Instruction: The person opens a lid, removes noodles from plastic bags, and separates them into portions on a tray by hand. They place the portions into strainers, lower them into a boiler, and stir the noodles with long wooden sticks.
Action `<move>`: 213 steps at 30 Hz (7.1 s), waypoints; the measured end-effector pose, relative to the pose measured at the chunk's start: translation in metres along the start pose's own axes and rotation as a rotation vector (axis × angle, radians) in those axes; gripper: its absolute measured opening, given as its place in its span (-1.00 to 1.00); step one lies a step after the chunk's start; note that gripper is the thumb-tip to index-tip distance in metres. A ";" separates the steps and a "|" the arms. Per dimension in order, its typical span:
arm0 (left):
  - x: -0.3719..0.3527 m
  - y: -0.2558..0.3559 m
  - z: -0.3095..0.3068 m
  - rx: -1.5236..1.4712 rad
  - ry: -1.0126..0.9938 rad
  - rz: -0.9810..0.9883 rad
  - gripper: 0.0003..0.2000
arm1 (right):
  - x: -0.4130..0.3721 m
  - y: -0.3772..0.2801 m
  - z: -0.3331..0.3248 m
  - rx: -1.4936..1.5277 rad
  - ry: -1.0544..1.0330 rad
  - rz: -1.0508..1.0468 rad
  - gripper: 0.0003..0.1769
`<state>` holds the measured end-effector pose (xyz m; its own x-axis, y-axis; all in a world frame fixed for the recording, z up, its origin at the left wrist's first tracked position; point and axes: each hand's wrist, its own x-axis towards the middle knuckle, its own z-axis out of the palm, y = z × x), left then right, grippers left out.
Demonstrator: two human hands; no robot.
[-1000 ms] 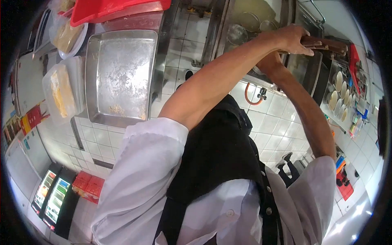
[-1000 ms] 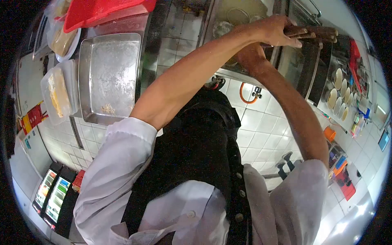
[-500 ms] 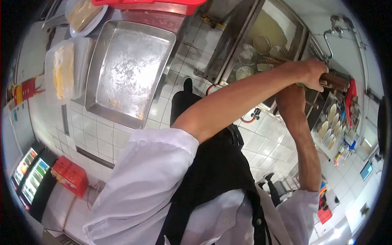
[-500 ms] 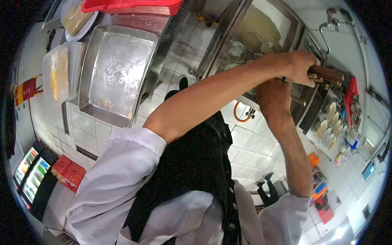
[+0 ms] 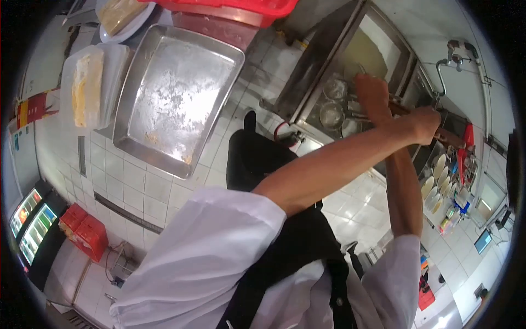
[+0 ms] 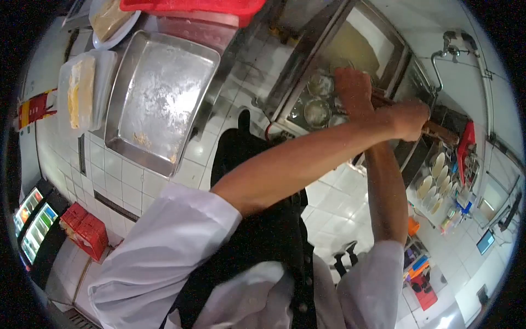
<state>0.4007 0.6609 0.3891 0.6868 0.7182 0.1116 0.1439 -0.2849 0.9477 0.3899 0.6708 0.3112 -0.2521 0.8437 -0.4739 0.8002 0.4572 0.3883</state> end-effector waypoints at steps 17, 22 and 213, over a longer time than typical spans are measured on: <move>-0.002 0.001 0.003 0.003 -0.018 0.004 -0.81 | 0.004 0.004 -0.009 -0.118 -0.026 -0.112 -0.91; 0.002 -0.002 0.010 -0.010 -0.018 0.057 -0.82 | 0.000 0.002 -0.010 -0.116 -0.068 -0.103 -0.87; -0.010 -0.034 -0.030 -0.253 0.258 0.131 -0.52 | -0.077 0.050 0.064 0.277 0.040 0.091 -0.72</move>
<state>0.3678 0.6824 0.3643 0.4815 0.8314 0.2773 -0.1357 -0.2419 0.9608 0.4838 0.6107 0.3166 -0.1897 0.8906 -0.4134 0.9371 0.2898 0.1943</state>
